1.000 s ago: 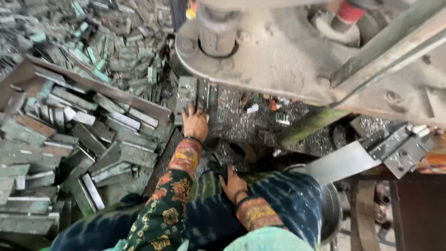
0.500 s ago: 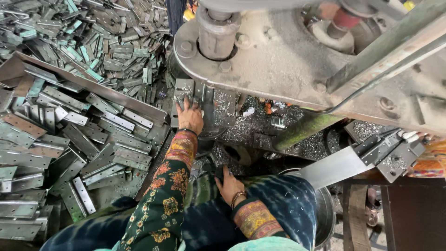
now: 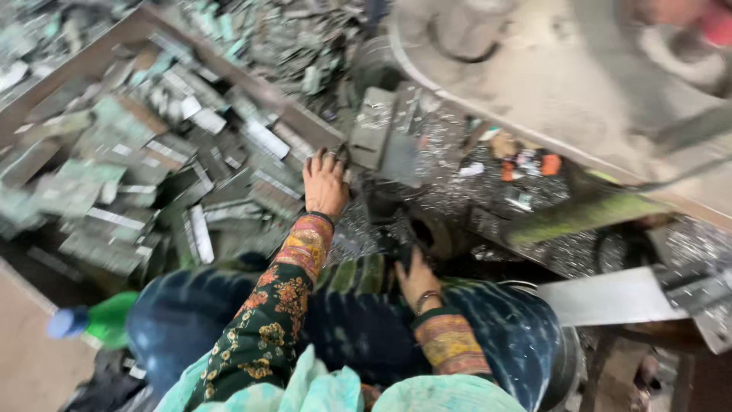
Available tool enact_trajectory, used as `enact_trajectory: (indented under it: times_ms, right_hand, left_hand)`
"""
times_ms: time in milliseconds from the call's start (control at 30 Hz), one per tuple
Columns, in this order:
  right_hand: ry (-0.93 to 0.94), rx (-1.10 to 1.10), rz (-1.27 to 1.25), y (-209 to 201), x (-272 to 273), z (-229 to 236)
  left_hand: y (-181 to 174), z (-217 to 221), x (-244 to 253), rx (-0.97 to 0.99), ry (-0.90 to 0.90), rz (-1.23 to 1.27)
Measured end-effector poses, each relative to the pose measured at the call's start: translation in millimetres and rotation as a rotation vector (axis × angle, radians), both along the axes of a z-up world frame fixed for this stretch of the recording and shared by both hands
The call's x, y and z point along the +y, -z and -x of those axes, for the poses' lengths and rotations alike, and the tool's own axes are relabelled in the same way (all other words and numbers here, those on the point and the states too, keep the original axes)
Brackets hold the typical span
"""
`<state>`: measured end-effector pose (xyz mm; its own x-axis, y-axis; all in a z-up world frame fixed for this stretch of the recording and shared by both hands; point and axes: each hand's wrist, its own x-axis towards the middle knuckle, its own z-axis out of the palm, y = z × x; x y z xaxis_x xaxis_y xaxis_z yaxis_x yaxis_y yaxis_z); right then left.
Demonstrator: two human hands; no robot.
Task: The person repeatedly picks up rectangular metal pieces from a bin and places them into a press machine. They operate the press with a foot pedal, then remove the processed pieces and return them to the bin. The cycle continues throughout the clip.
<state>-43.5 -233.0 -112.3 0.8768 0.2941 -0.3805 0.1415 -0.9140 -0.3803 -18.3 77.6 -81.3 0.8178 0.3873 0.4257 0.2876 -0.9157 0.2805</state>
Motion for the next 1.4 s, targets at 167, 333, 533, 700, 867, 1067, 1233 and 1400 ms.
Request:
enact_trajectory:
  times_ms: [167,333,533,700,867,1067,1233,1400]
  right_hand:
    - [-0.106,-0.039,0.113,-69.5,9.8,-14.9]
    - [-0.110,-0.038,0.197,-101.1,24.4,-11.7]
    - [-0.101,-0.022,0.203,-100.8,24.3,-13.5]
    - [-0.107,-0.022,0.202,-101.0,26.0,-13.8]
    - [-0.106,-0.010,0.191,-101.8,25.1,-13.3]
    - [-0.110,-0.020,0.157,-99.7,24.8,-13.5]
    - [-0.134,-0.016,0.174,-98.7,22.1,-14.8]
    - [-0.124,-0.012,0.163,-98.6,23.6,-14.0]
  left_hand:
    - [55.9,71.1,60.9,-0.068,-0.574,0.366]
    - [105.4,74.1,65.9,-0.108,-1.002,0.798]
    - [129.1,71.8,36.7,-0.245,-0.901,0.701]
    - [133.4,70.0,36.8,-0.423,-0.984,0.848]
    - [128.8,65.1,44.2,-0.399,-0.955,0.872]
    - [116.6,62.6,46.1,-0.526,-0.787,0.763]
    - [126.2,54.2,52.7,-0.491,-0.748,0.850]
    - [141.8,49.7,69.2,-0.467,-0.786,0.732]
